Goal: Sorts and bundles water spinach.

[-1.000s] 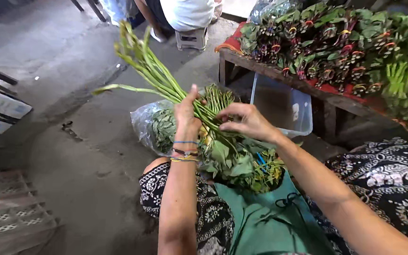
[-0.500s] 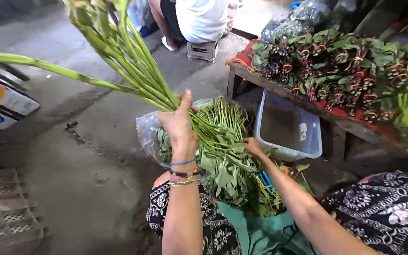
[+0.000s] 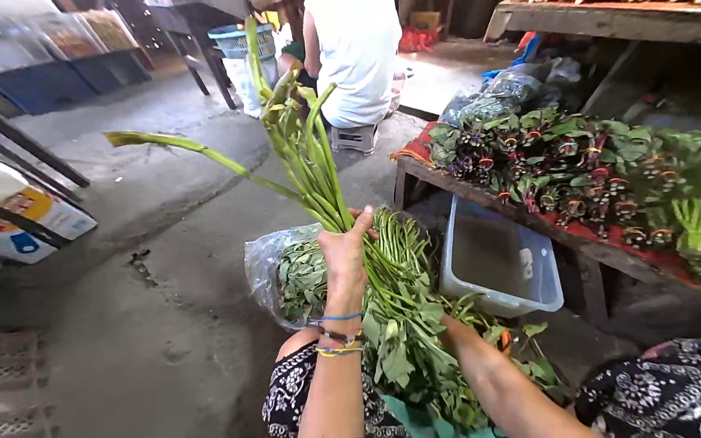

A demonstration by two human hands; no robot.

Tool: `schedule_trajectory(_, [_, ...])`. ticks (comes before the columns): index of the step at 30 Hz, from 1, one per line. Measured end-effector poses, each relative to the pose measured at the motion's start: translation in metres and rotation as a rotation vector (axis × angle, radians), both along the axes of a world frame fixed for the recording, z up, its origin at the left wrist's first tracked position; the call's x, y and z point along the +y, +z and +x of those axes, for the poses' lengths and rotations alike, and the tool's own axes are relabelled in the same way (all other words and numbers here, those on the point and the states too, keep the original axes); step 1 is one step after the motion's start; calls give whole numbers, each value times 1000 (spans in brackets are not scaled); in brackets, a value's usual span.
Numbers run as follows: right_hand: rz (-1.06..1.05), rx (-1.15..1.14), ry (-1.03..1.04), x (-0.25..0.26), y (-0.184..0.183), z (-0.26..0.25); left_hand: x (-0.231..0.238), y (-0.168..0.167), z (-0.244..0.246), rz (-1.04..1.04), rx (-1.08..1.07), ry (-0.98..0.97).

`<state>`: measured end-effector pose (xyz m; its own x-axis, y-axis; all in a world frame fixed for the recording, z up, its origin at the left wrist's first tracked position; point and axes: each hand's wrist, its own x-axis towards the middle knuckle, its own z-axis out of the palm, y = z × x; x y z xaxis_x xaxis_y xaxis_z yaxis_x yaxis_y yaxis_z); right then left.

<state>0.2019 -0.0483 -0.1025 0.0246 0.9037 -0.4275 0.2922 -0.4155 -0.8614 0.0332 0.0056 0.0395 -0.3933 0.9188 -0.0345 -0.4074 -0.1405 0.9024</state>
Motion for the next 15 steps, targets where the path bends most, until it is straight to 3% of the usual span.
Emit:
schedule_trajectory(2, [19, 148, -67, -4, 0, 3, -3, -1, 0, -17, 16, -47])
schedule_trajectory(5, [167, -190, 79, 74, -86, 20, -7, -5, -9, -13, 53, -110])
schedule_trajectory(6, [71, -269, 119, 99, -94, 26, -8, -6, -12, -6, 69, -131])
schedule_trajectory(9, [-82, -147, 101, 117, -60, 48, -13, -6, -23, -30, 142, -180])
schedule_trajectory(12, [-3, 91, -19, 110, -5, 70, -17, -7, -28, -54, 170, -238])
schedule_trajectory(15, [107, 250, 62, 108, 33, 98, -17, -10, -24, -54, 129, -304])
